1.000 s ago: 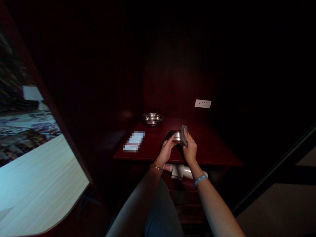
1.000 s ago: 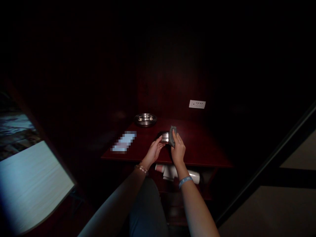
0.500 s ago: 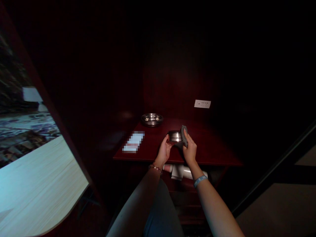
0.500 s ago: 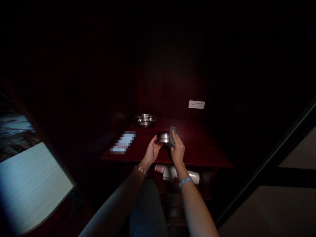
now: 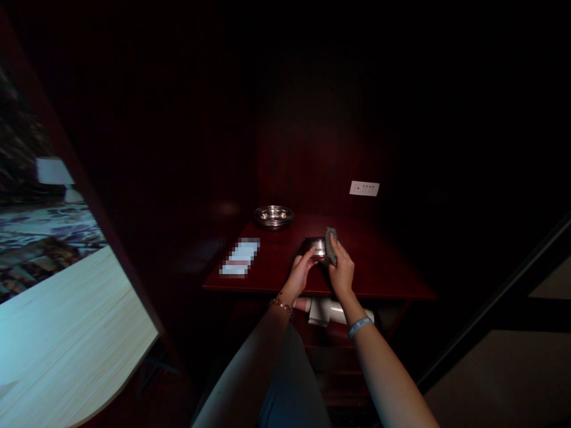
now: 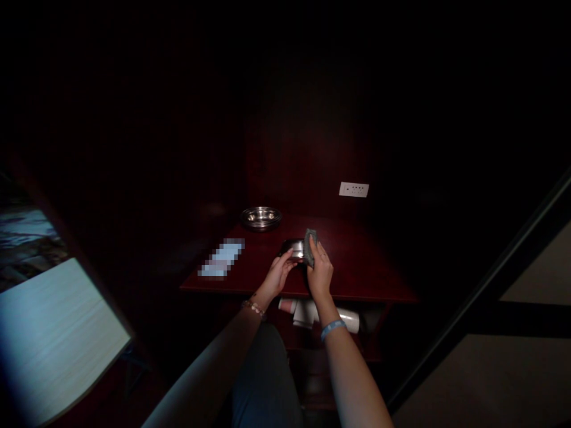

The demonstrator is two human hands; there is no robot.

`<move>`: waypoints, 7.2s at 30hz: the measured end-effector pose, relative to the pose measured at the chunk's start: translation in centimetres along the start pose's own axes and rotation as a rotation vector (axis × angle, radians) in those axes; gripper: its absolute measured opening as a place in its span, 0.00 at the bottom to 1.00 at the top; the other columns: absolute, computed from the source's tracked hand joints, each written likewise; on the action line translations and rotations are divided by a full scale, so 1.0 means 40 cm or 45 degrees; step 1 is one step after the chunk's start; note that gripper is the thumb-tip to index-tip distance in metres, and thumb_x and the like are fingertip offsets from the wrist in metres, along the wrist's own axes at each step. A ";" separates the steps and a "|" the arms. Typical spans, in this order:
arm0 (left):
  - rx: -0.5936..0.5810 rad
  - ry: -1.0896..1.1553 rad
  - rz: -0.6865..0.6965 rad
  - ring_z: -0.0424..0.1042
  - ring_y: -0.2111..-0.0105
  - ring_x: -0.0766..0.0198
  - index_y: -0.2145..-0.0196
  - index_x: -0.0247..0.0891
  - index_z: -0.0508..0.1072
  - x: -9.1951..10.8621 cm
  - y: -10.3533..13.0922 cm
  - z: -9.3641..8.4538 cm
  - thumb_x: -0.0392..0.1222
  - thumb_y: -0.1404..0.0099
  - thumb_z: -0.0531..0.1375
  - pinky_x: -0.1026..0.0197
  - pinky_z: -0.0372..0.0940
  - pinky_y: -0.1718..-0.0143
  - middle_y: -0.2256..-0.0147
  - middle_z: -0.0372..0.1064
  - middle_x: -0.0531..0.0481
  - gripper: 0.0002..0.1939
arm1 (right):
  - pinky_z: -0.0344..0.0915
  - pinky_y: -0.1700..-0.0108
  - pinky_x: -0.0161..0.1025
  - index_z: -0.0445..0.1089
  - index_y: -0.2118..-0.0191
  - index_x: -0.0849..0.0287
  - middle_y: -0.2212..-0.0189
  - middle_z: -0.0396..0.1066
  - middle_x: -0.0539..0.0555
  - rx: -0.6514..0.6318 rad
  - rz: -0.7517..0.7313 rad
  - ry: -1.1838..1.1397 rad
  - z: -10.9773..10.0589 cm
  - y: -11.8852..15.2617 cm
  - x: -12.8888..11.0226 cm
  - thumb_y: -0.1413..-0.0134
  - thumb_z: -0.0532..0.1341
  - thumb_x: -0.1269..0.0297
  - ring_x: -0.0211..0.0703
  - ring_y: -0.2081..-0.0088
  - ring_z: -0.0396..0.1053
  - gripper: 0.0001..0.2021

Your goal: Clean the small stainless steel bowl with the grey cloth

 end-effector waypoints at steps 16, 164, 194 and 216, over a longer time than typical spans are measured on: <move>-0.069 0.135 -0.093 0.74 0.73 0.65 0.70 0.33 0.76 -0.003 -0.008 0.004 0.49 0.47 0.67 0.61 0.63 0.61 0.73 0.77 0.47 0.14 | 0.62 0.40 0.41 0.58 0.36 0.51 0.41 0.64 0.51 0.036 0.023 -0.106 0.000 -0.004 0.011 0.53 0.52 0.80 0.43 0.42 0.65 0.37; 0.250 0.259 0.000 0.76 0.57 0.56 0.57 0.32 0.74 -0.012 -0.030 -0.069 0.50 0.35 0.58 0.54 0.66 0.48 0.61 0.78 0.41 0.18 | 0.57 0.36 0.53 0.65 0.40 0.47 0.41 0.64 0.46 -0.214 -0.267 -0.341 0.031 -0.016 -0.069 0.37 0.49 0.65 0.46 0.38 0.59 0.21; 0.226 0.359 -0.053 0.77 0.60 0.59 0.58 0.32 0.75 -0.008 -0.023 -0.059 0.51 0.33 0.55 0.56 0.67 0.49 0.61 0.78 0.43 0.19 | 0.60 0.39 0.50 0.67 0.42 0.45 0.43 0.68 0.44 -0.327 -0.370 -0.275 0.032 -0.005 -0.107 0.35 0.48 0.59 0.47 0.39 0.60 0.20; 0.179 0.435 -0.102 0.76 0.56 0.57 0.57 0.33 0.74 -0.010 -0.030 -0.059 0.53 0.31 0.51 0.54 0.66 0.47 0.60 0.78 0.43 0.21 | 0.62 0.45 0.49 0.72 0.48 0.45 0.47 0.71 0.42 -0.284 -0.349 -0.224 0.019 0.001 -0.103 0.42 0.52 0.67 0.49 0.48 0.64 0.20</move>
Point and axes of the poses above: each hand's wrist, its own y-axis away from the middle knuckle, its own z-axis out of the palm, x = y × z, the point moved 10 cm from there along -y, towards the middle knuckle
